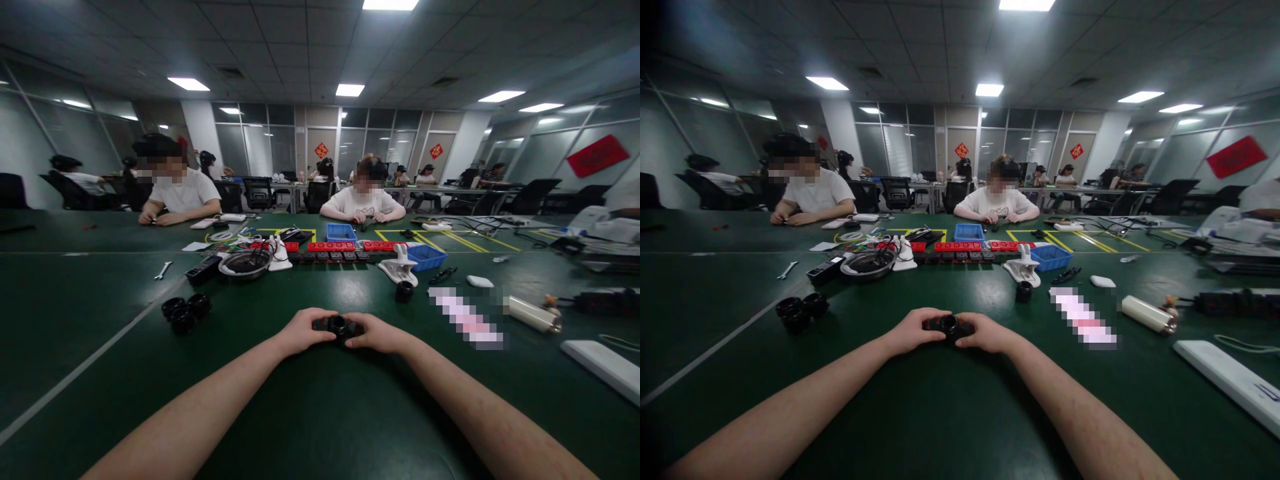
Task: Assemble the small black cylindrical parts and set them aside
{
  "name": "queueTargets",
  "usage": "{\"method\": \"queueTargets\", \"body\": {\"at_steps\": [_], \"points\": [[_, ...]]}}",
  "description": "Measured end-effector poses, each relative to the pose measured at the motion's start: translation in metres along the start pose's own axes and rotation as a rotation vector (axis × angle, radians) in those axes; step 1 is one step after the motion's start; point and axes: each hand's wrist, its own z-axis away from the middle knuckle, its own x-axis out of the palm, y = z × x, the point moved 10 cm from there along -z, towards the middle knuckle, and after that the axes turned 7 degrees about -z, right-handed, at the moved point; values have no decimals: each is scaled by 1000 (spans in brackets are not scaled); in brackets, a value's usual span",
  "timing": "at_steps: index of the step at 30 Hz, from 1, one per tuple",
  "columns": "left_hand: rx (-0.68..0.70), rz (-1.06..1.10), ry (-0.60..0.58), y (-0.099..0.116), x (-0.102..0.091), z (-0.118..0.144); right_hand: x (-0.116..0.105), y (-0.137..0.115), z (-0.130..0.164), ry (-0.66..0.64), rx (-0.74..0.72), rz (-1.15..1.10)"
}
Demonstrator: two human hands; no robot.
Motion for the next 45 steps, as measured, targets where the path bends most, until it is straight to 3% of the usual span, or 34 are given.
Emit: {"method": "queueTargets", "body": {"at_steps": [5, 13, 22, 25, 28, 35, 41, 45], "points": [[-27, 8, -5, -4, 0, -1, 1, 6, -3, 15, 0, -15], [-65, 49, 0, -5, 3, -2, -7, 8, -3, 156, 33, 84], [-239, -126, 297, -16, -8, 6, -15, 15, 1, 458, 213, 360], [-258, -147, 339, -18, -11, 7, -13, 13, 3, 506, 255, 438], [-208, -134, 305, -17, -11, 5, -13, 12, 1, 451, 212, 397], [-57, -47, 154, -12, -5, 1, -11, 14, -6, 200, 37, 55], [-46, -7, 85, -9, -1, 0, -1, 4, -3, 27, 0, -43], [-43, 17, 62, -8, 1, 0, 1, 2, -2, -6, -13, -54]]}}
